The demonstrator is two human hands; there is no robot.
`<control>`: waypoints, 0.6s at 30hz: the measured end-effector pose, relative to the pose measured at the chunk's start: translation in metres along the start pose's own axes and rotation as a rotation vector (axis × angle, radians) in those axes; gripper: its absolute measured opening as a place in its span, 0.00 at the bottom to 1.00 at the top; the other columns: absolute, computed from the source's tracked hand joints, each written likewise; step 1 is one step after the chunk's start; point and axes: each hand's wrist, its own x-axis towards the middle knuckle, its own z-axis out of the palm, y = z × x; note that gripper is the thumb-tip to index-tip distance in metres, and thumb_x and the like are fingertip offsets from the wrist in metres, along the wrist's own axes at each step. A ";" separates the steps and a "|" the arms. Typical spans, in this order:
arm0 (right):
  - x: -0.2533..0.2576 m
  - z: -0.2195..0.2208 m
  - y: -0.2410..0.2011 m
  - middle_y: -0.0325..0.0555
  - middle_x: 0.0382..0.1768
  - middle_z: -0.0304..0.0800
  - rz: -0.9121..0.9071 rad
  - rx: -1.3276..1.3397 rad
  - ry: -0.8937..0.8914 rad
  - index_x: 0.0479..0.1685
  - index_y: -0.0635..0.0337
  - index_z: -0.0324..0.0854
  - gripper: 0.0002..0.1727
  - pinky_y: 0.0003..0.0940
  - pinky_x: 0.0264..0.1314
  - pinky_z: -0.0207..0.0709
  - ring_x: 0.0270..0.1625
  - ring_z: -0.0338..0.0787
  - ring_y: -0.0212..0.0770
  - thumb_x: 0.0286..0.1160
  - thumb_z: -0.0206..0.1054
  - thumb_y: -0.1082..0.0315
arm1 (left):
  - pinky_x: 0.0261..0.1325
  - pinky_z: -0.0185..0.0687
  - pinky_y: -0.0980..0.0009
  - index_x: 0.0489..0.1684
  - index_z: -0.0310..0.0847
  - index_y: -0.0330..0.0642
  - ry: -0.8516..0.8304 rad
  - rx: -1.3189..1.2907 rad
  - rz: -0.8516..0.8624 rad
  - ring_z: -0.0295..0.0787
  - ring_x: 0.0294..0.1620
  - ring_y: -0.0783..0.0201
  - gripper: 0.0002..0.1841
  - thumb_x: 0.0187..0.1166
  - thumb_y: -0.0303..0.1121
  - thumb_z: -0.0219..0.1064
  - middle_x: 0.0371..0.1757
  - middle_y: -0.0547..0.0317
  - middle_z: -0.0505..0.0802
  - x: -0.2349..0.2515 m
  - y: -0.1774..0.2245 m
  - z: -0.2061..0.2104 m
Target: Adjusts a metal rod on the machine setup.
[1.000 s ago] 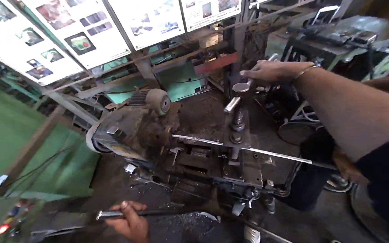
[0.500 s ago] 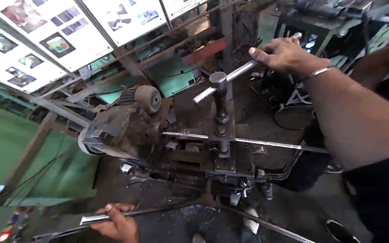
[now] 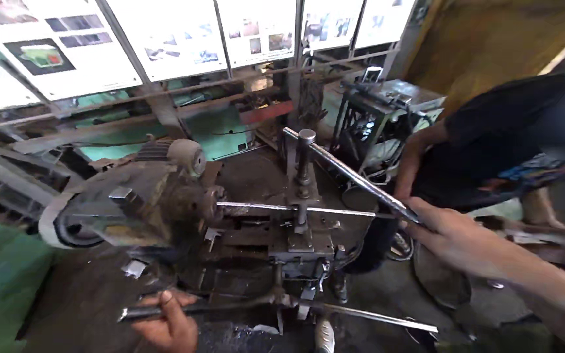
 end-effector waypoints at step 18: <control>-0.033 0.083 -0.070 0.28 0.17 0.70 -0.016 1.654 -0.232 0.55 0.50 0.81 0.10 0.23 0.13 0.68 0.12 0.67 0.25 0.88 0.59 0.57 | 0.37 0.84 0.76 0.36 0.82 0.58 -0.440 -0.493 -0.152 0.83 0.24 0.76 0.17 0.91 0.51 0.53 0.20 0.75 0.84 0.055 0.006 -0.019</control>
